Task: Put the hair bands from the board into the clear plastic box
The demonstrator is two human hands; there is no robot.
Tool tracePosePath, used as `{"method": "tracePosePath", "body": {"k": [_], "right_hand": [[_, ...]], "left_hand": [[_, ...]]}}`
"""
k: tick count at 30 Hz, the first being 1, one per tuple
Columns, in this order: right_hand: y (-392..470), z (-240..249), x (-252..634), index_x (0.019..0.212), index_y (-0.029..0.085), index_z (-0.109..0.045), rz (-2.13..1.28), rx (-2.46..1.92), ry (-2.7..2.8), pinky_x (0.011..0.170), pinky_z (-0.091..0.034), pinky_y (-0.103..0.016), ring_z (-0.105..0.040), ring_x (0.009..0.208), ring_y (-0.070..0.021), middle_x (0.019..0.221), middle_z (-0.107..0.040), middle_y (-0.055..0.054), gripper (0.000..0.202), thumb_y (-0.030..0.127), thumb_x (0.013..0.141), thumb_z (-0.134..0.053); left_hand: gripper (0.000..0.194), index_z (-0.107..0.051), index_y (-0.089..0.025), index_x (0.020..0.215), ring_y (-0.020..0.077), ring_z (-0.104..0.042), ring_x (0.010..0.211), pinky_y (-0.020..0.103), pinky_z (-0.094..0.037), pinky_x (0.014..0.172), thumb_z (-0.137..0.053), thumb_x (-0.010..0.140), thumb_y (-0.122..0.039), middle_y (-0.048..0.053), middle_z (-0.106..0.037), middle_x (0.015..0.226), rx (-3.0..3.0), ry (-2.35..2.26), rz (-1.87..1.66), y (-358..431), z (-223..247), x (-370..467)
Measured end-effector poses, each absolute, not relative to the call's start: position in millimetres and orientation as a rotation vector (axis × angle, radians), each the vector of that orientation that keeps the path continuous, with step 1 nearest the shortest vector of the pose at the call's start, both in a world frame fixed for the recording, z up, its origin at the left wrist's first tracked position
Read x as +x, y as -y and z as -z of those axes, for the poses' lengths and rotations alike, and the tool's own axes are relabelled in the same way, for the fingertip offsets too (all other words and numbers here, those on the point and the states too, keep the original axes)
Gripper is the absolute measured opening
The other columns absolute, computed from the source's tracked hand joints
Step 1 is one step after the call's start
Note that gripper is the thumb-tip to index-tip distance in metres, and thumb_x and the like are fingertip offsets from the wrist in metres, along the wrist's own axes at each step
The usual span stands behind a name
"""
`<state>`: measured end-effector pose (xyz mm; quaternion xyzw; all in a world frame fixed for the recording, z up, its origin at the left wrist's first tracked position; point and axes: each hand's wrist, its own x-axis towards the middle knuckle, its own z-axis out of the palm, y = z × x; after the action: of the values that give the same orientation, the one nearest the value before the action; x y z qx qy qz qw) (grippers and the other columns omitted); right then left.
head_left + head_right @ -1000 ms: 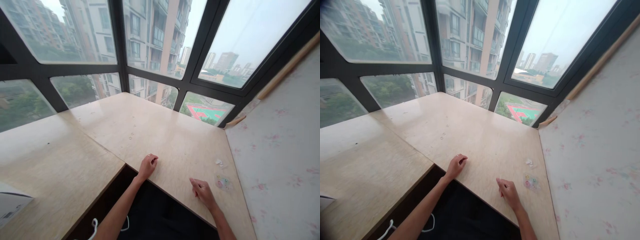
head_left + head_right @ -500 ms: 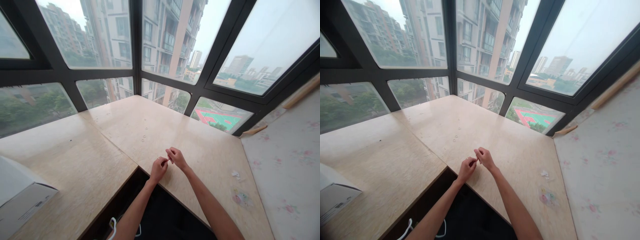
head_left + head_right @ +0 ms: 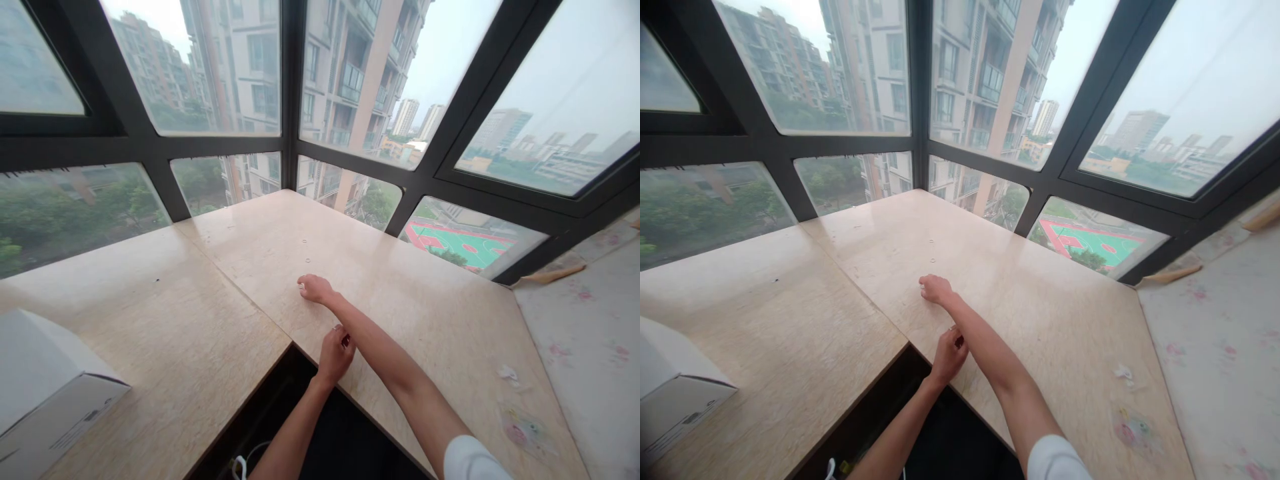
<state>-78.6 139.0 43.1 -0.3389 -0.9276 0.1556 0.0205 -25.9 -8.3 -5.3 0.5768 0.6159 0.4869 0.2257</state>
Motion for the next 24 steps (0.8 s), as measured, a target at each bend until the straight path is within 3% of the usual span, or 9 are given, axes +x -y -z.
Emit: {"method": "tracePosePath", "body": {"k": [4, 9, 13, 18, 24], "right_hand": [[-146, -40, -91, 0.107, 0.015, -0.061, -0.364, -1.059, 3.053, 0.086, -0.048, -0.043, -0.06, 0.097, -0.0202, 0.109, -0.062, -0.006, 0.026, 0.036, 0.092, -0.055], [-151, -44, -81, 0.105, 0.015, -0.061, -0.333, -1.074, 3.165, 0.086, -0.049, -0.042, -0.061, 0.097, -0.0201, 0.107, -0.063, -0.006, 0.026, 0.036, 0.091, -0.058], [-153, -50, -59, 0.089, 0.014, -0.064, -0.458, -1.07, 3.162, 0.08, -0.049, -0.039, -0.062, 0.088, -0.0187, 0.093, -0.066, -0.005, 0.017, 0.03, 0.084, -0.065], [-151, -55, -3, 0.07, 0.017, -0.063, -0.764, -1.09, 2.907, 0.063, -0.045, -0.026, -0.061, 0.068, -0.0166, 0.066, -0.065, -0.001, 0.004, 0.015, 0.069, -0.066], [-128, -45, 87, 0.074, 0.02, -0.049, -1.111, -1.192, 2.277, 0.046, -0.035, -0.018, -0.05, 0.047, -0.0092, 0.05, -0.051, 0.007, 0.004, 0.022, 0.074, -0.053]], "left_hand": [[0.015, -0.049, -0.02, 0.066, 0.0155, -0.051, 0.064, 0.029, -0.039, 0.06, -0.047, 0.08, -0.015, 0.002, -0.054, 0.067, 1.584, -1.699, -1.338, 9, 7, -26], [0.013, -0.059, -0.019, 0.078, 0.015, -0.053, 0.067, 0.028, -0.042, 0.064, -0.047, 0.08, -0.013, 0.003, -0.059, 0.072, 1.539, -1.66, -1.389, 10, 5, -27], [0.016, -0.063, -0.019, 0.085, 0.0142, -0.055, 0.067, 0.028, -0.044, 0.066, -0.048, 0.081, -0.014, 0.003, -0.062, 0.076, 1.517, -1.625, -1.421, 10, 4, -27], [0.016, -0.066, -0.018, 0.086, 0.0143, -0.058, 0.069, 0.028, -0.047, 0.067, -0.05, 0.082, -0.017, 0.003, -0.065, 0.08, 1.439, -1.61, -1.473, 9, 2, -30], [0.019, -0.068, -0.018, 0.089, 0.017, -0.063, 0.076, 0.029, -0.05, 0.07, -0.053, 0.083, -0.028, 0.005, -0.069, 0.086, 1.309, -1.608, -1.538, 4, 3, -33]]}}
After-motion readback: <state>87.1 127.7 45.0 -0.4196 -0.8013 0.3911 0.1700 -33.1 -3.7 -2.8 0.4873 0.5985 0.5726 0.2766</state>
